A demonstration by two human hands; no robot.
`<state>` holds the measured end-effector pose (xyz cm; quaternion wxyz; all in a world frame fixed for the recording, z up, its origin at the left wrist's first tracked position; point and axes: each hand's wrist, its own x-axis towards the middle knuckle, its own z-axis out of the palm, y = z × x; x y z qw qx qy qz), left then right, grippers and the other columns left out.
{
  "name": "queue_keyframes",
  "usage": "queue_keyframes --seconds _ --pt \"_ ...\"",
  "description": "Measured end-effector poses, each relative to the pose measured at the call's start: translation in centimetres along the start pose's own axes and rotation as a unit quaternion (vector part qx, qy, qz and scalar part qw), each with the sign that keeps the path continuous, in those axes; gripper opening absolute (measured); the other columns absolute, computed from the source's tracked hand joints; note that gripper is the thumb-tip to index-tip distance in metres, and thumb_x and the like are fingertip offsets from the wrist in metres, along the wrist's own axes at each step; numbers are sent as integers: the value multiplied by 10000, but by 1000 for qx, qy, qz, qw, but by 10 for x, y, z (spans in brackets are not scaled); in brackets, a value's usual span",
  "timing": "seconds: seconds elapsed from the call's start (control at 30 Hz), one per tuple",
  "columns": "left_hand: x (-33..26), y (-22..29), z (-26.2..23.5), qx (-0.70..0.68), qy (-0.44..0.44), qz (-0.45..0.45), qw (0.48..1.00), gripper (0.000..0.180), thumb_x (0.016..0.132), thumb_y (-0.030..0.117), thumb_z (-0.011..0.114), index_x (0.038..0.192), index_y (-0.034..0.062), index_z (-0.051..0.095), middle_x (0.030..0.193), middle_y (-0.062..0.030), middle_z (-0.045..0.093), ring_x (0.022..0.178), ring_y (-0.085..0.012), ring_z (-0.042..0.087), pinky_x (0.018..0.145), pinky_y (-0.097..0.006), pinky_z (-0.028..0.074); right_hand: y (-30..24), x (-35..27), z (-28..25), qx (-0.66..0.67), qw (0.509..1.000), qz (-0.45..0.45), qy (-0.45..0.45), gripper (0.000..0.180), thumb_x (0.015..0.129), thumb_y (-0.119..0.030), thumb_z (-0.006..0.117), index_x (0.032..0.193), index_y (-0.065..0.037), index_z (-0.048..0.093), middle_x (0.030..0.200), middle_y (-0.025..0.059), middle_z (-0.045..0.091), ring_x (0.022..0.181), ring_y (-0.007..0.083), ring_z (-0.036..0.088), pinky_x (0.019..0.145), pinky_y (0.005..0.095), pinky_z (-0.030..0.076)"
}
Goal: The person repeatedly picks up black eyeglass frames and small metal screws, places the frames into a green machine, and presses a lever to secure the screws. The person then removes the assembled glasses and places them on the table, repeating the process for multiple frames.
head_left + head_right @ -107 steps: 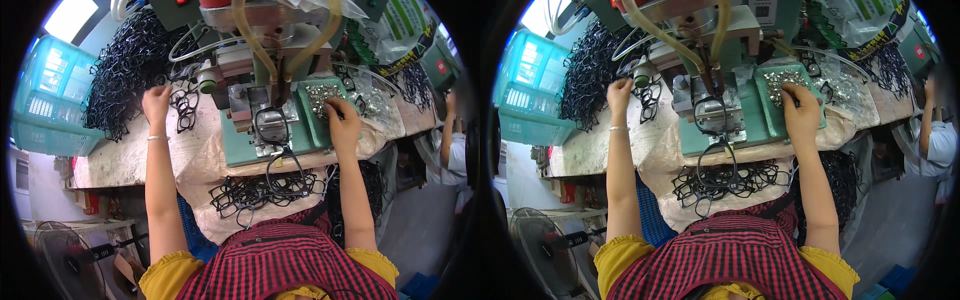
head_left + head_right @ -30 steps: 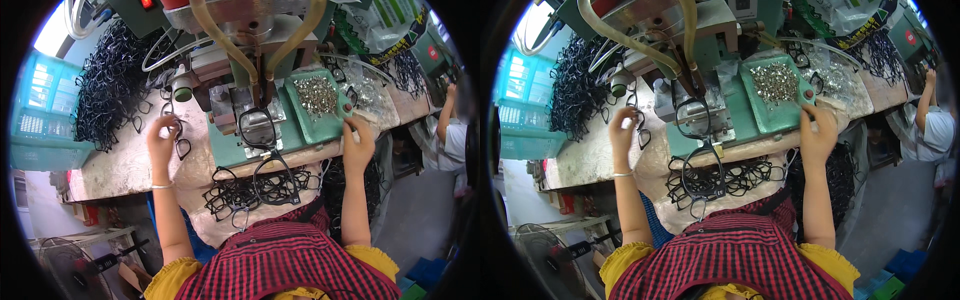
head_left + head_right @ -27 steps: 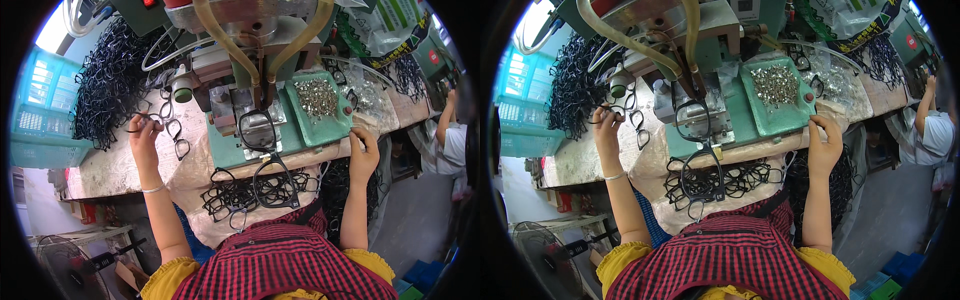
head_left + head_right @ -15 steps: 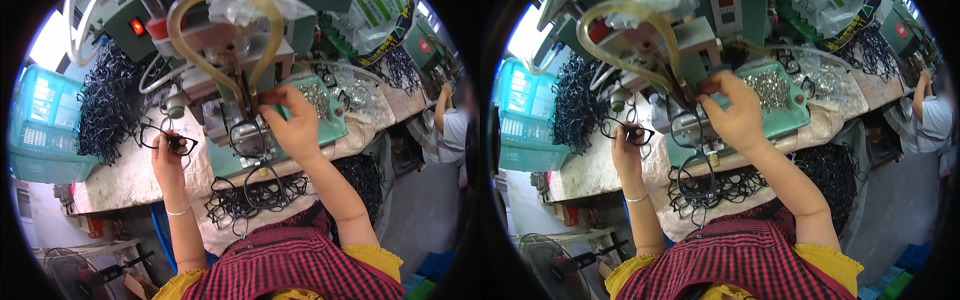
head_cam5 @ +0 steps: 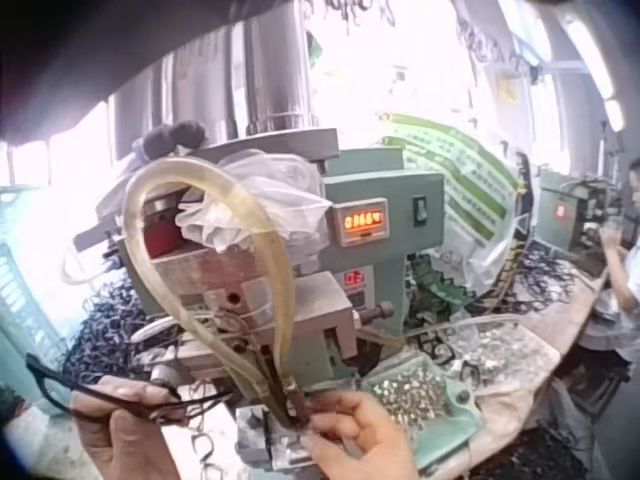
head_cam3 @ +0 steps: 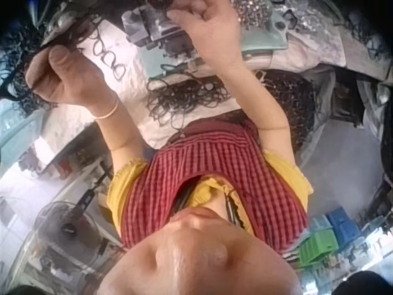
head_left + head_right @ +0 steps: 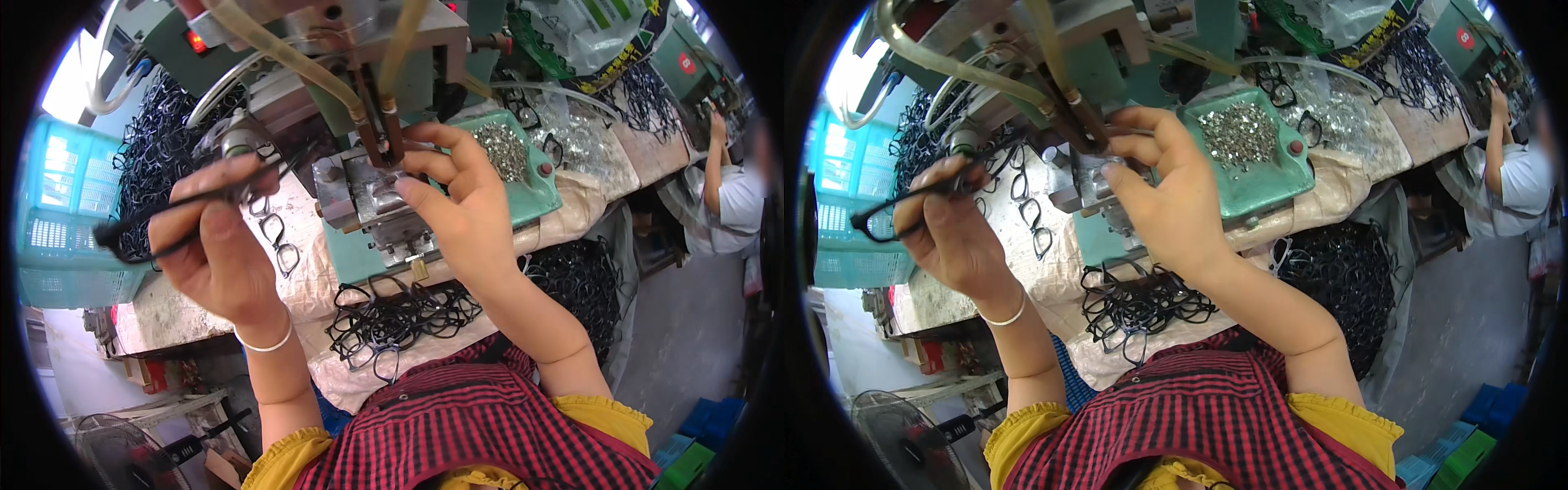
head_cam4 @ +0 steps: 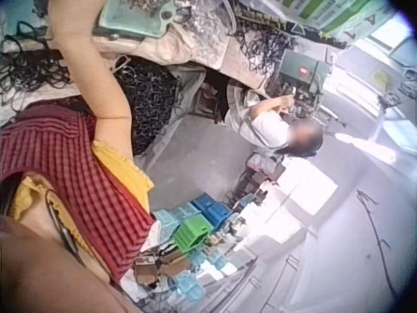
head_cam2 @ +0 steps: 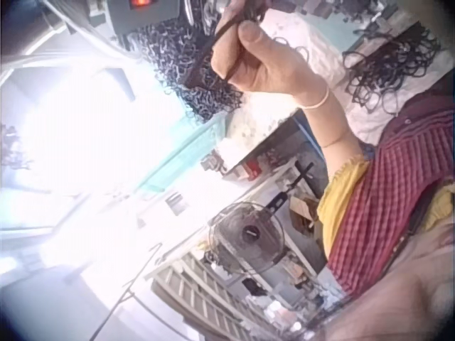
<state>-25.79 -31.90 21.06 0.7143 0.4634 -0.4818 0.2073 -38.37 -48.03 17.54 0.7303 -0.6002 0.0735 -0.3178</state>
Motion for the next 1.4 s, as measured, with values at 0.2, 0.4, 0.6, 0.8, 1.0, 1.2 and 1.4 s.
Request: queue_keyframes --seconds 0.2,0.4,0.6,0.8,1.0,1.2,1.4 --pt "-42 12 24 141 -240 27 960 182 763 97 770 942 81 740 971 -82 754 840 -245 707 845 -408 526 7 14 -59 -243 965 -83 51 428 832 6 623 1257 -19 585 1184 125 676 1109 202 636 976 341 475" --pt "-51 6 31 174 -315 39 932 199 739 108 818 924 113 746 971 -54 747 866 -249 672 886 -485 511 50 -11 -140 -509 850 -95 93 208 761 -76 706 967 -53 702 955 106 670 941 314 619 922 376 464" --pt "-65 17 28 197 -294 -1 935 249 759 164 822 984 107 734 1054 -95 743 975 -302 698 1015 -507 466 48 -19 -121 -622 773 -97 74 113 725 -122 745 804 -50 709 893 106 634 943 325 591 880 423 461" --pt "-91 -20 -39 473 -65 -17 878 235 782 -13 739 1008 31 693 994 -108 704 879 -275 651 806 -359 499 55 -21 -121 -489 857 -40 158 105 805 -91 695 876 -16 679 859 103 685 842 249 659 919 390 462" --pt "-119 -93 -147 486 -186 -463 717 199 795 169 789 828 9 677 656 -58 606 581 -171 562 561 -329 468 57 -13 -121 -427 887 -63 165 107 853 -56 678 947 -6 679 850 51 677 822 156 622 965 290 426" --pt "-31 -84 -182 217 -23 -515 829 68 921 56 580 886 15 621 783 -86 671 633 -140 647 533 -253 513 47 -17 -131 -394 904 -32 164 132 855 -46 697 978 2 696 888 41 681 838 129 622 867 267 468" --pt "-88 -209 -333 680 -196 -470 528 500 872 347 571 1301 102 645 1210 -217 671 1221 -316 610 1082 -380 427 59 -13 -142 -391 901 -41 183 138 870 -54 688 1000 -17 717 920 58 703 871 135 643 823 255 479"
